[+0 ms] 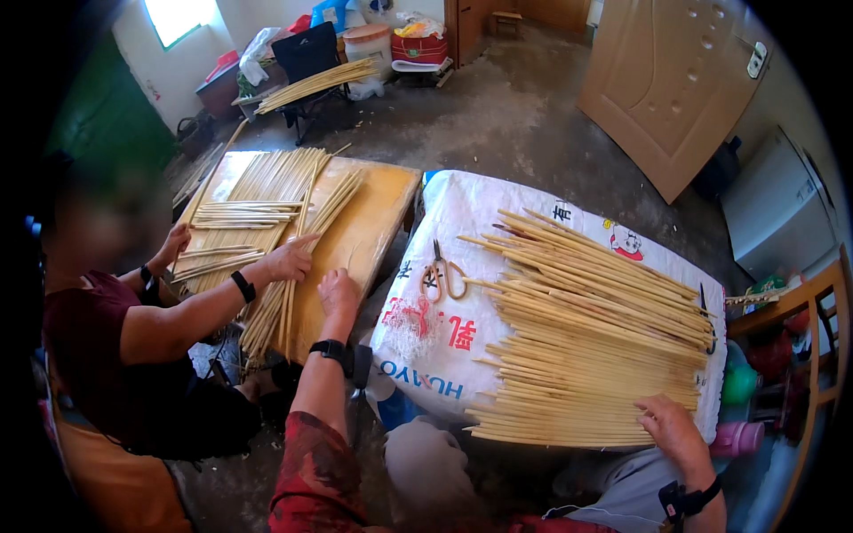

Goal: The person weaves together thin bamboo slats using string by hand, occasionally using shears to trim or manage the material, and organizing the slats on a work surface.

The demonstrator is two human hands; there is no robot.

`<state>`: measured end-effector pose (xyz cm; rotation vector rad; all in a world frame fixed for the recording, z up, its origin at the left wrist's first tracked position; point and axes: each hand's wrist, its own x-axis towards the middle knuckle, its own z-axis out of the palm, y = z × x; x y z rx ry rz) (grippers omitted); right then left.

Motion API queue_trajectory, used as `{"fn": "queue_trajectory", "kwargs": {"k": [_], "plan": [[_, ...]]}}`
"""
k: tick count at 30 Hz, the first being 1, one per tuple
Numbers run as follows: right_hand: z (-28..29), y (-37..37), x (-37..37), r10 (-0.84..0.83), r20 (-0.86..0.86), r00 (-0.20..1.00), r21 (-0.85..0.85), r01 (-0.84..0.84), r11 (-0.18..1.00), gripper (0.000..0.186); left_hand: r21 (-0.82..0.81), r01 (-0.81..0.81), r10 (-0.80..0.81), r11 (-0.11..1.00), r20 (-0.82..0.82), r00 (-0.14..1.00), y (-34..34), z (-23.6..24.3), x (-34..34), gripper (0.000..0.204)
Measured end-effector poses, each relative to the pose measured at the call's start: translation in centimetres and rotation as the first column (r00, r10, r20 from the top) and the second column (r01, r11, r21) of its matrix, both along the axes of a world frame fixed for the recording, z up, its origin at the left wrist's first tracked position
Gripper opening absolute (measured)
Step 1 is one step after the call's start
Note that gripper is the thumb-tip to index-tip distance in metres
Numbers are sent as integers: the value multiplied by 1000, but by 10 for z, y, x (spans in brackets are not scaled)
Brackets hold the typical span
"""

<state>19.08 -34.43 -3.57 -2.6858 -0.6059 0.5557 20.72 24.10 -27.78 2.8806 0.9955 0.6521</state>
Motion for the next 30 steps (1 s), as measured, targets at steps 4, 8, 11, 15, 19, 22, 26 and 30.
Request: {"fn": "queue_trajectory", "kwargs": {"k": [4,8,11,15,19,22,26,30], "plan": [[-8,0,3,51,14,999,24,-51,998,24,-14,122,-123,992,-47,991,3,12,-43,7],[-8,7,1,105,7,994,61,-105,993,25,-34,150,-152,988,-69,986,-2,22,-93,7],[-4,5,-4,114,13,993,64,-114,991,26,-76,98,-104,992,-79,991,-1,26,-115,8],[2,-7,-11,69,33,997,125,-73,989,26,-102,50,-63,994,-130,989,5,20,-130,10],[18,-21,-10,-50,26,998,147,45,988,25,-182,103,-148,978,-256,955,-8,39,-135,13],[21,-46,-10,-4,209,978,166,-32,986,25,-136,62,-98,989,-272,957,-15,42,-136,16],[41,-78,-13,-58,307,950,178,2,984,24,-92,39,-73,995,-411,909,-23,46,-147,17],[49,-101,-2,-88,377,922,211,7,977,24,-23,189,-188,982,-278,942,-32,94,-175,15]]}}
